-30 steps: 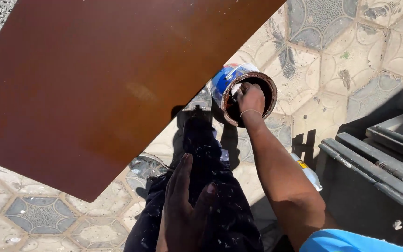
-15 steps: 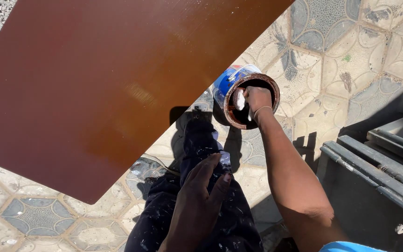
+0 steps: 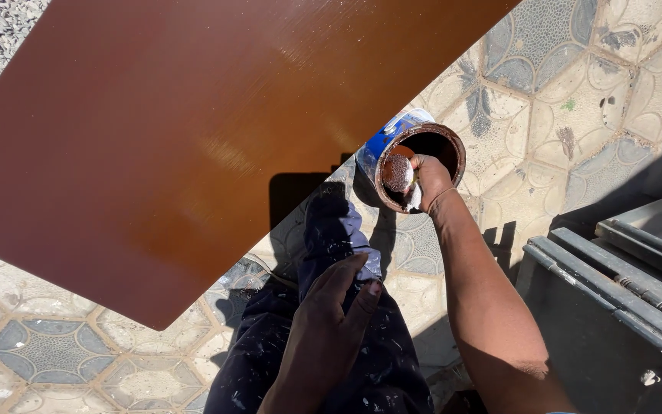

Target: Applying brown stain to a flat wooden panel using a sponge applicator in an outdoor setting.

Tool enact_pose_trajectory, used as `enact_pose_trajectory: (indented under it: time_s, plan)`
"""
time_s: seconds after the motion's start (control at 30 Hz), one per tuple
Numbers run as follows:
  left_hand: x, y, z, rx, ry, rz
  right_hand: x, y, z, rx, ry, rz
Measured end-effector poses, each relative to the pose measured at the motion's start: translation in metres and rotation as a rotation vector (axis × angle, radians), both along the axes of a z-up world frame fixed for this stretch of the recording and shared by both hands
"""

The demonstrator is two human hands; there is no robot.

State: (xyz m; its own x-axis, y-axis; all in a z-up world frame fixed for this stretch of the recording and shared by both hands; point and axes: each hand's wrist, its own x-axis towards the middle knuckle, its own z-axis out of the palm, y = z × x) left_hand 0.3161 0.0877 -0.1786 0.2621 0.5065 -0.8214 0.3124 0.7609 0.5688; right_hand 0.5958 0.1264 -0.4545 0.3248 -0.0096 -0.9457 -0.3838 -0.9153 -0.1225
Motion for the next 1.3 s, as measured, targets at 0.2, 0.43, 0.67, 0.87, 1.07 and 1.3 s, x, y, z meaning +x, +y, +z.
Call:
enact_pose_trajectory:
  time_s: [0.2, 0.43, 0.67, 0.87, 1.07, 1.3]
  plan:
    - [-0.01, -0.001, 0.01, 0.017, -0.011, 0.058, 0.003, 0.011, 0.039, 0.19, 0.293, 0.044]
    - [-0.034, 0.004, 0.037, 0.08, 0.023, 0.276, -0.029, 0.011, 0.148, 0.392, 0.477, 0.006]
    - [-0.09, 0.012, 0.074, 0.261, 0.253, 0.621, -0.119, 0.049, 0.25, 0.647, 0.8, -0.006]
    - [-0.137, 0.021, 0.093, 0.258, 0.397, 0.841, -0.187, 0.117, 0.286, 0.66, 1.026, -0.047]
    - [-0.134, 0.014, 0.086, 0.183, 0.241, 0.837, -0.186, 0.121, 0.291, 0.668, 0.768, -0.005]
    - [-0.089, 0.014, 0.08, 0.084, 0.077, 0.522, -0.069, 0.055, 0.213, 0.328, 0.152, 0.127]
